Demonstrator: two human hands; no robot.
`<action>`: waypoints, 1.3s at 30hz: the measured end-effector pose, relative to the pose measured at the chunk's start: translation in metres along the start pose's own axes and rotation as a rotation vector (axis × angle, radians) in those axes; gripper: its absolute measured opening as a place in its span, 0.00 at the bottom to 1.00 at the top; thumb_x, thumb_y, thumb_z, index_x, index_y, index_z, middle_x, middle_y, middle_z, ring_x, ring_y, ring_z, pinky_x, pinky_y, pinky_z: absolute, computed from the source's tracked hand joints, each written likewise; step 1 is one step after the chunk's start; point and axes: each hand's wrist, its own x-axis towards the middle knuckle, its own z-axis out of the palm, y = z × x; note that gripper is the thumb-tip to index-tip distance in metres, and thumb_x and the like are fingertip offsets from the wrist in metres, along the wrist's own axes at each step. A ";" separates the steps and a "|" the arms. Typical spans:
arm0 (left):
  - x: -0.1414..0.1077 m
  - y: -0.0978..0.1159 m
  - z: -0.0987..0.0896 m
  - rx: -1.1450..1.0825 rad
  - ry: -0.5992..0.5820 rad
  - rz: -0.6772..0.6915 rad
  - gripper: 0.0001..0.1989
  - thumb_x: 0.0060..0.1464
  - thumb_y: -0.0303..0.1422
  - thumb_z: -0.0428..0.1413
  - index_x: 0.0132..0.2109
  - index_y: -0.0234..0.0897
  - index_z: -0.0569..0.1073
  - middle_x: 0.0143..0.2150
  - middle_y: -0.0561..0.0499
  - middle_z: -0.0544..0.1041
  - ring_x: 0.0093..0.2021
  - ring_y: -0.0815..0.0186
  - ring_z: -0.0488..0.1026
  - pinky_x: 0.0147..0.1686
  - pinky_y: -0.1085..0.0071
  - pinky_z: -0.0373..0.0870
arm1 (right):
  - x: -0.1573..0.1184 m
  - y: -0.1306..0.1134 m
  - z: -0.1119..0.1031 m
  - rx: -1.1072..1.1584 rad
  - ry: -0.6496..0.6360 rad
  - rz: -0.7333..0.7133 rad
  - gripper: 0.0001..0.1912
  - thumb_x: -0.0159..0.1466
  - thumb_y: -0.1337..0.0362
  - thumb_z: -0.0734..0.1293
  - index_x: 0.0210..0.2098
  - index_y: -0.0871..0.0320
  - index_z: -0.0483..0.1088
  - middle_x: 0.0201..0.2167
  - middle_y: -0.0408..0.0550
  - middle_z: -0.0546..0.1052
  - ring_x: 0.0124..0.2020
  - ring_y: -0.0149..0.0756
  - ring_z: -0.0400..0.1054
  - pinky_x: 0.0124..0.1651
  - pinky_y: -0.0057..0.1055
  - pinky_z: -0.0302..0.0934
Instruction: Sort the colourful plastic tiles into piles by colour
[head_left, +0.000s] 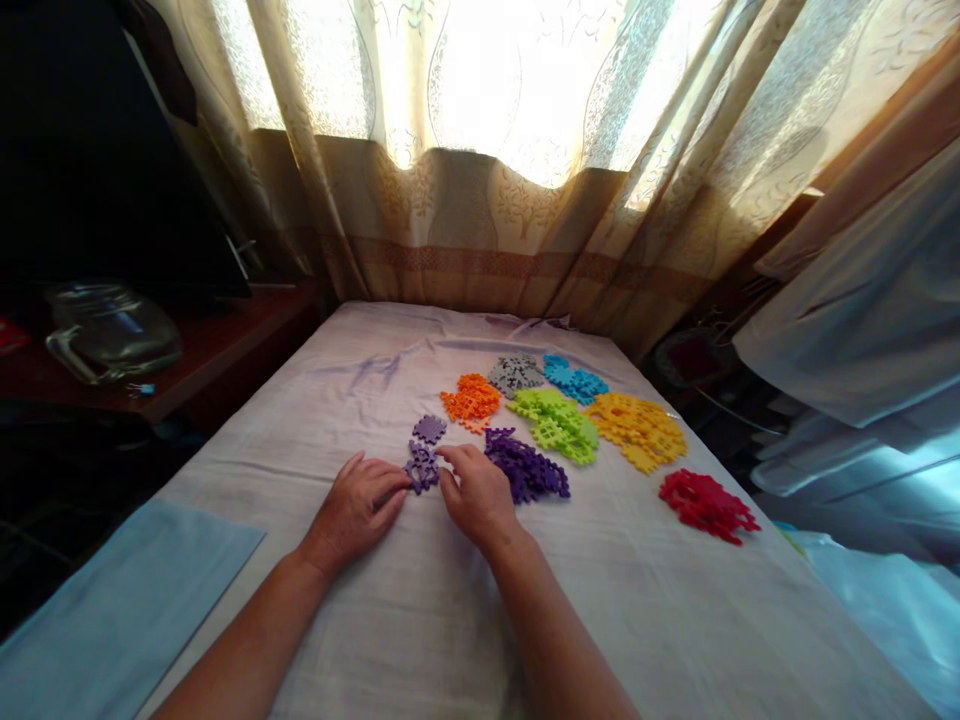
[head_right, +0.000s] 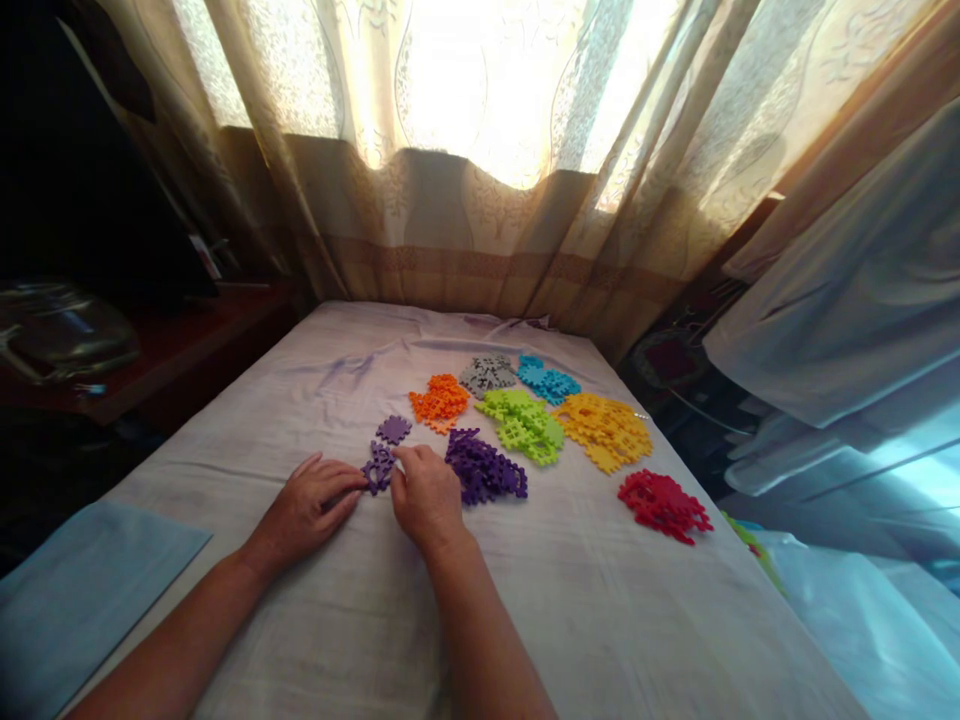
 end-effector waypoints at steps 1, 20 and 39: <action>0.000 0.001 -0.001 -0.017 -0.016 0.029 0.11 0.61 0.36 0.50 0.45 0.45 0.76 0.45 0.51 0.81 0.48 0.62 0.75 0.62 0.50 0.54 | -0.002 -0.003 0.005 -0.030 -0.017 -0.021 0.17 0.65 0.63 0.62 0.52 0.50 0.72 0.48 0.47 0.76 0.45 0.35 0.70 0.46 0.27 0.61; -0.002 -0.009 0.009 0.033 0.011 0.059 0.14 0.61 0.39 0.50 0.50 0.45 0.76 0.53 0.48 0.79 0.55 0.57 0.73 0.62 0.49 0.57 | -0.005 -0.016 0.007 -0.245 -0.142 0.030 0.08 0.64 0.64 0.63 0.40 0.56 0.73 0.42 0.50 0.74 0.42 0.37 0.69 0.41 0.29 0.59; -0.001 -0.004 0.004 -0.008 0.014 0.073 0.12 0.61 0.37 0.52 0.47 0.46 0.77 0.47 0.50 0.81 0.50 0.61 0.76 0.61 0.53 0.60 | -0.009 0.072 -0.085 -0.196 -0.087 0.516 0.08 0.60 0.60 0.66 0.33 0.53 0.77 0.35 0.48 0.79 0.38 0.38 0.71 0.36 0.29 0.56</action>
